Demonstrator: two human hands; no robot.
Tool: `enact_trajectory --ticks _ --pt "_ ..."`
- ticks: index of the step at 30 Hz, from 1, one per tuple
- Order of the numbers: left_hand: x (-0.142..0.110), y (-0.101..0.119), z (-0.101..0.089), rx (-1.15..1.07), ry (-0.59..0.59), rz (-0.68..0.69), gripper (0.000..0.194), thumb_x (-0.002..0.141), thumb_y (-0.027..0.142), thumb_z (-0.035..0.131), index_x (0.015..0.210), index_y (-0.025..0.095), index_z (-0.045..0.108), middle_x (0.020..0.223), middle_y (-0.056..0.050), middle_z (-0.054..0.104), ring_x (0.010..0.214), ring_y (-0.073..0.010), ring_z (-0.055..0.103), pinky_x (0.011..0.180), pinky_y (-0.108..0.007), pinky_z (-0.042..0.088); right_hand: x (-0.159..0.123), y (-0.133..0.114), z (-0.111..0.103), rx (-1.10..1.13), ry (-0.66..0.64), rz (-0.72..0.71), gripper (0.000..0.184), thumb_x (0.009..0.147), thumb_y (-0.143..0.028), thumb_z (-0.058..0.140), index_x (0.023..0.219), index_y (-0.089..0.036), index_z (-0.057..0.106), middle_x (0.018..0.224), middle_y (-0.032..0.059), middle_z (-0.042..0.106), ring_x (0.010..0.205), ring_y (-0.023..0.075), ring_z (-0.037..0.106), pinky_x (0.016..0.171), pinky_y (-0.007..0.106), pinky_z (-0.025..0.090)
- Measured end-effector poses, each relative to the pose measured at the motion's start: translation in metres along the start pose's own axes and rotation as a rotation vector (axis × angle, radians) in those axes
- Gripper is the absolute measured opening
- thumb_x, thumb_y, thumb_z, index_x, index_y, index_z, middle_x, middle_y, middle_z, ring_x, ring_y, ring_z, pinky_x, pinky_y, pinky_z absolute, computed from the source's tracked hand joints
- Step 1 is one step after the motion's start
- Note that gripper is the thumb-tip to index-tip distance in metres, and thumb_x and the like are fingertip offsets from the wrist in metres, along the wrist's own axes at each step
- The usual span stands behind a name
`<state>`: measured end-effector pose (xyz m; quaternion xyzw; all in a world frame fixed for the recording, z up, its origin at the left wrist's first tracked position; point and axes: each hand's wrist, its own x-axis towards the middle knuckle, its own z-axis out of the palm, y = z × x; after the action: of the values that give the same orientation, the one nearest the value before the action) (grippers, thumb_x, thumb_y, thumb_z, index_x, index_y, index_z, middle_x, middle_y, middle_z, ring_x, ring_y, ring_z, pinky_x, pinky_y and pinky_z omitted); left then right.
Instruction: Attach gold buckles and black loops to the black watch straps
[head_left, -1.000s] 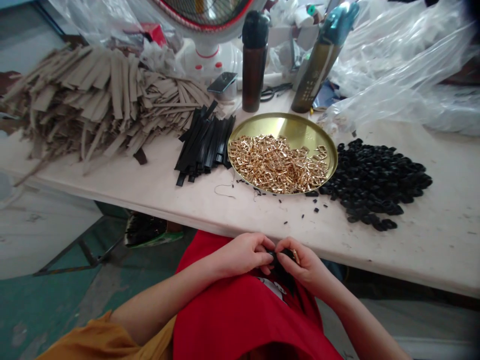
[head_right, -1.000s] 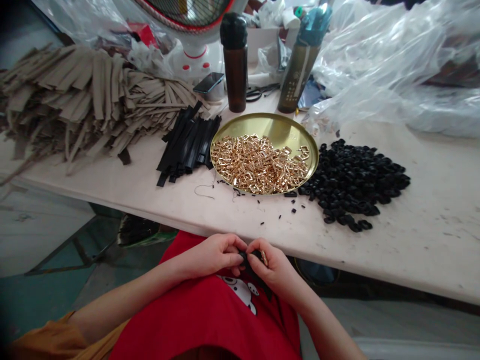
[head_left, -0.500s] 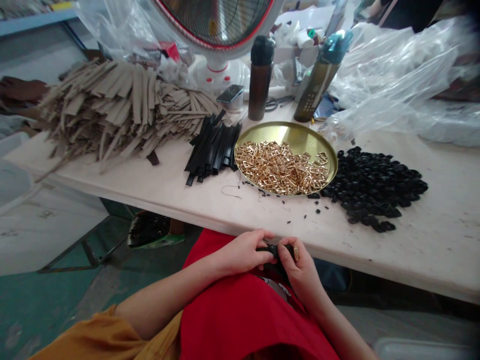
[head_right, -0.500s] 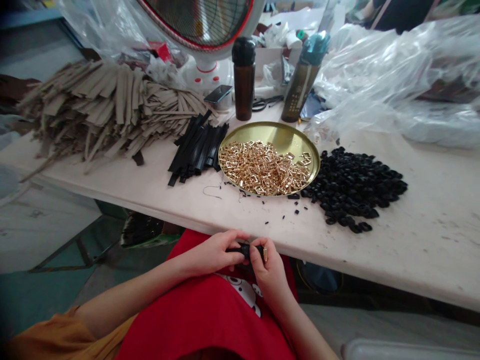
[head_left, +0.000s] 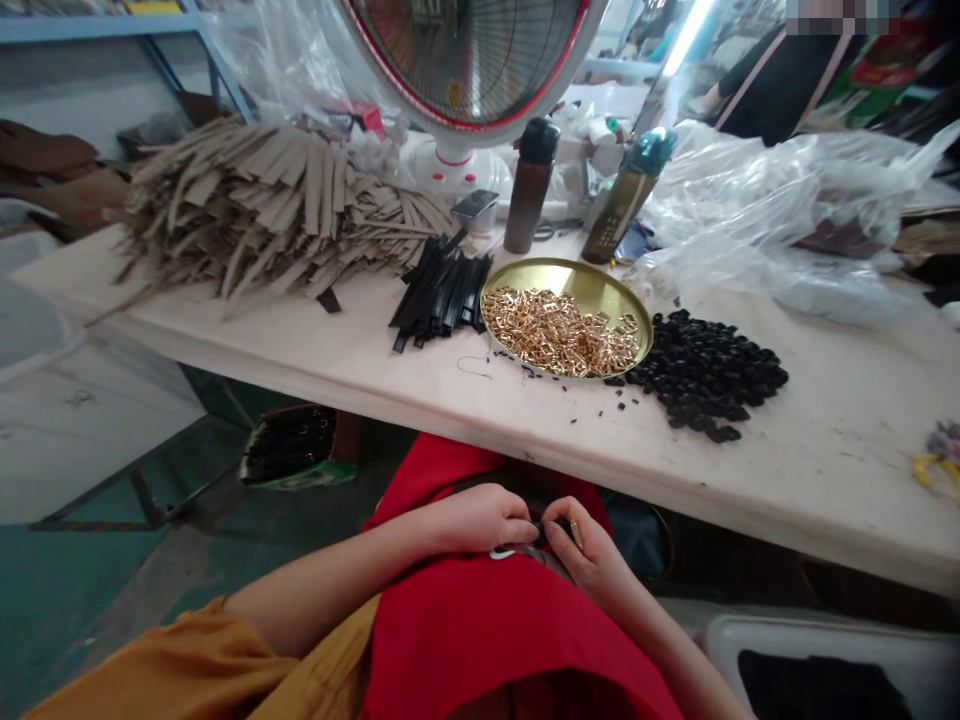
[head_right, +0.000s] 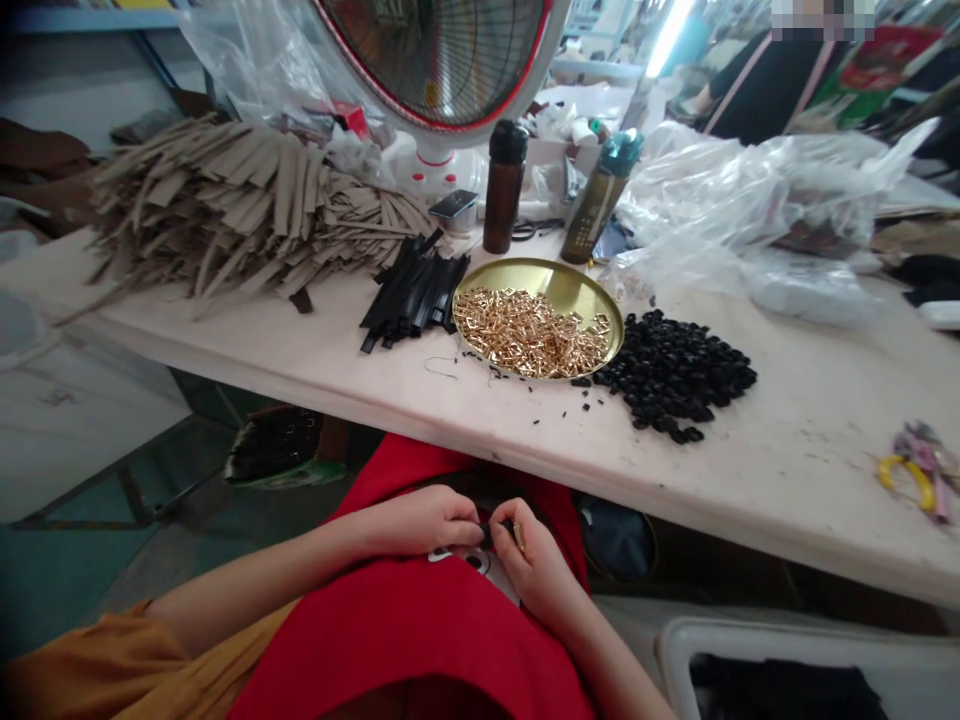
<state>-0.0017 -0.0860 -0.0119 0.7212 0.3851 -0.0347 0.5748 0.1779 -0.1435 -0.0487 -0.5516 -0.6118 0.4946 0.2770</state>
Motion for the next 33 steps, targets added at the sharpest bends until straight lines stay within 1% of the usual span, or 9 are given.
enact_trajectory --ticks 4,10,14,16,19,23,28,30,33 --pt "-0.006 -0.004 0.014 0.09 0.039 0.086 0.025 0.079 0.03 0.042 0.069 0.014 0.058 0.058 0.001 0.056 0.05 -0.0088 0.044 0.045 -0.019 0.027 -0.012 0.003 0.008 -0.007 -0.014 -0.01 0.015 0.084 -0.034 0.04 0.079 -0.021 0.046 0.065 -0.0022 0.046 0.058 0.013 0.045 0.054 0.024 0.038" --pt "-0.01 -0.009 0.018 0.16 0.02 0.135 0.02 0.076 0.027 0.044 0.077 0.014 0.059 0.071 -0.002 0.061 0.058 -0.0114 0.048 0.049 -0.019 0.03 -0.02 0.007 0.031 -0.049 0.313 0.018 0.021 0.081 -0.039 0.041 0.077 -0.02 0.046 0.063 -0.0013 0.046 0.055 0.014 0.044 0.053 0.026 0.038" --pt "-0.009 -0.018 0.029 0.091 0.045 0.095 0.025 0.076 0.032 0.044 0.078 0.013 0.06 0.068 -0.001 0.058 0.056 -0.0112 0.046 0.048 -0.019 0.03 -0.024 0.011 0.042 -0.033 0.38 0.046 0.023 0.081 -0.041 0.041 0.076 -0.02 0.047 0.064 -0.0004 0.048 0.058 0.0153 0.047 0.057 0.028 0.04" --pt "-0.008 -0.023 0.037 0.053 0.049 0.081 0.027 0.076 0.034 0.044 0.079 0.014 0.06 0.066 0.001 0.057 0.056 -0.0107 0.045 0.049 -0.019 0.03 -0.027 0.015 0.043 -0.018 0.363 0.045 0.022 0.08 -0.041 0.042 0.076 -0.02 0.047 0.065 -0.0002 0.048 0.06 0.0153 0.048 0.058 0.028 0.041" --pt "-0.008 -0.029 0.043 0.009 0.009 0.056 0.025 0.075 0.034 0.045 0.076 0.014 0.06 0.063 0.002 0.053 0.055 -0.0097 0.043 0.051 -0.018 0.032 -0.03 0.019 0.041 0.012 0.265 0.026 0.023 0.08 -0.041 0.041 0.073 -0.02 0.047 0.063 -0.001 0.047 0.058 0.0144 0.047 0.056 0.027 0.04" --pt "-0.013 -0.029 0.041 -0.106 -0.114 0.093 0.023 0.079 0.029 0.038 0.073 0.015 0.055 0.061 0.004 0.047 0.056 -0.0085 0.041 0.053 -0.017 0.032 -0.032 0.018 0.033 0.073 0.116 0.022 0.023 0.081 -0.041 0.041 0.072 -0.02 0.046 0.06 -0.003 0.043 0.053 0.0122 0.043 0.051 0.025 0.038" --pt "-0.013 -0.023 0.036 -0.11 -0.171 0.102 0.025 0.082 0.031 0.038 0.069 0.015 0.051 0.061 0.004 0.043 0.058 -0.008 0.039 0.055 -0.016 0.032 -0.035 0.018 0.027 0.191 0.002 0.047 0.024 0.081 -0.042 0.043 0.073 -0.021 0.046 0.059 -0.0044 0.039 0.051 0.0101 0.037 0.047 0.022 0.034" --pt "-0.009 -0.022 0.035 -0.129 -0.171 0.077 0.026 0.082 0.032 0.038 0.07 0.015 0.052 0.062 0.004 0.045 0.059 -0.0082 0.04 0.056 -0.016 0.033 -0.034 0.02 0.029 0.295 0.002 0.087 0.026 0.081 -0.045 0.043 0.073 -0.021 0.045 0.057 -0.0053 0.036 0.048 0.0096 0.035 0.044 0.022 0.032" --pt "-0.004 -0.021 0.031 -0.172 -0.145 0.006 0.03 0.083 0.034 0.035 0.072 0.015 0.055 0.063 0.003 0.049 0.059 -0.0085 0.042 0.057 -0.016 0.034 -0.03 0.024 0.036 0.428 0.107 0.177 0.029 0.081 -0.05 0.04 0.08 -0.021 0.044 0.053 -0.0071 0.031 0.043 0.0093 0.032 0.04 0.021 0.028"
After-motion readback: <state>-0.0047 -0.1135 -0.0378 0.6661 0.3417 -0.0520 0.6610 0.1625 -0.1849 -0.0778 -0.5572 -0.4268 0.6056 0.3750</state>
